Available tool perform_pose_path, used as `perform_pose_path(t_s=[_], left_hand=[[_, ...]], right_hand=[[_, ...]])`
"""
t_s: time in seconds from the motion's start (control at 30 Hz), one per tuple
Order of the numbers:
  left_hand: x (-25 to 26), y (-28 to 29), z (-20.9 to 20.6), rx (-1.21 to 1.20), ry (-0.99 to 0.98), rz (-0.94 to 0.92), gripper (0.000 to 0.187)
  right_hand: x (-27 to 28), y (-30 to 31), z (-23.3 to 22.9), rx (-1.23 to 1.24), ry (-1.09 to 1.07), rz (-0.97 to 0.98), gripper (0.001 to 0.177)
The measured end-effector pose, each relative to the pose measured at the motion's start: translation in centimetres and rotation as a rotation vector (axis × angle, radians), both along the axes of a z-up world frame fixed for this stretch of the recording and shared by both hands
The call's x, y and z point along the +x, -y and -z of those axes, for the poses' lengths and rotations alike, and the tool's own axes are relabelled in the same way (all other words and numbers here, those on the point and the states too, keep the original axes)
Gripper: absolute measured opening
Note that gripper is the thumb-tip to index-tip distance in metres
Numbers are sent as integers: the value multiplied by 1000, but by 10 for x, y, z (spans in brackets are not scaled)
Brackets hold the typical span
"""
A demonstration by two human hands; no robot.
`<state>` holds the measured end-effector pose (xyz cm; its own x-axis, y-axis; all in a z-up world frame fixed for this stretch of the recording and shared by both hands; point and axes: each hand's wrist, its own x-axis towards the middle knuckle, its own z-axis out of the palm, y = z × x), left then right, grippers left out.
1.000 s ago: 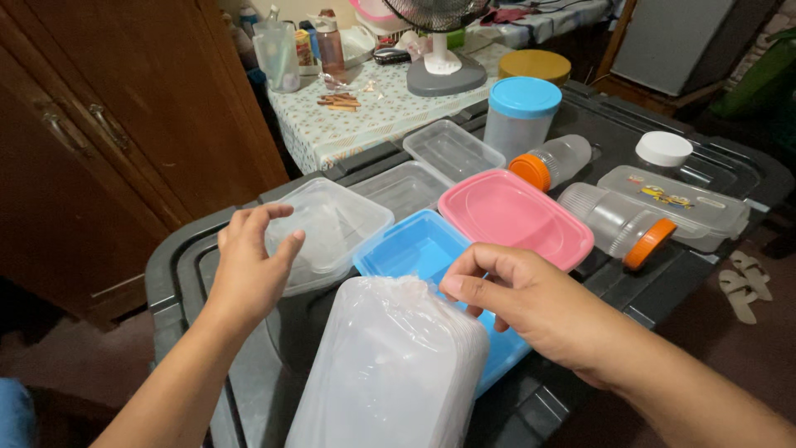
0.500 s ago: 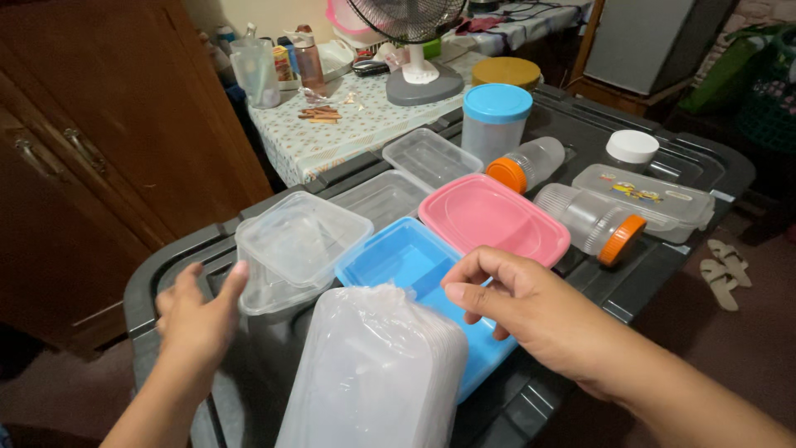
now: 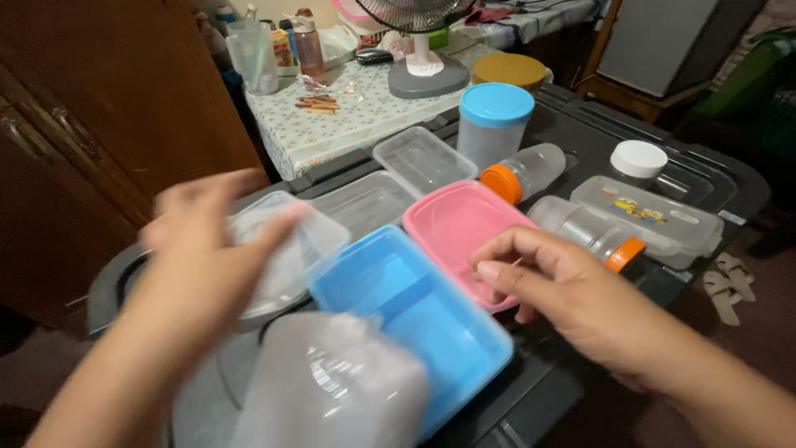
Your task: The person opens a plastic-wrapped stack of containers, removes several clear containers, and places them on a table. They then open and close various plastic containers and jars, arranging them on the table.
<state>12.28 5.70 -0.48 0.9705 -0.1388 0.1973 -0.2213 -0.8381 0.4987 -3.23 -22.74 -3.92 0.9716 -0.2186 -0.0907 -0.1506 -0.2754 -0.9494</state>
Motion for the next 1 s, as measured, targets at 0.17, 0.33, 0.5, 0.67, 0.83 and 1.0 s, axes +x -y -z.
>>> perform_pose_path(t_s=[0.17, 0.33, 0.5, 0.67, 0.83, 1.0], left_hand=[[-65, 121, -25, 12, 321, 471, 59], [-67, 273, -16, 54, 267, 450, 52], [-87, 462, 15, -51, 310, 409, 46], [-88, 584, 37, -98, -72, 385, 35], [-25, 645, 48, -74, 136, 206, 31], [50, 681, 34, -142, 192, -43, 32]], right_hand=[[-2, 90, 13, 82, 117, 26, 28], [-14, 226, 36, 200, 231, -76, 29], [-34, 390, 32, 197, 0, -103, 27], [-4, 512, 21, 133, -115, -264, 24], [70, 595, 37, 102, -160, -342, 22], [159, 691, 64, 74, -86, -444, 21]])
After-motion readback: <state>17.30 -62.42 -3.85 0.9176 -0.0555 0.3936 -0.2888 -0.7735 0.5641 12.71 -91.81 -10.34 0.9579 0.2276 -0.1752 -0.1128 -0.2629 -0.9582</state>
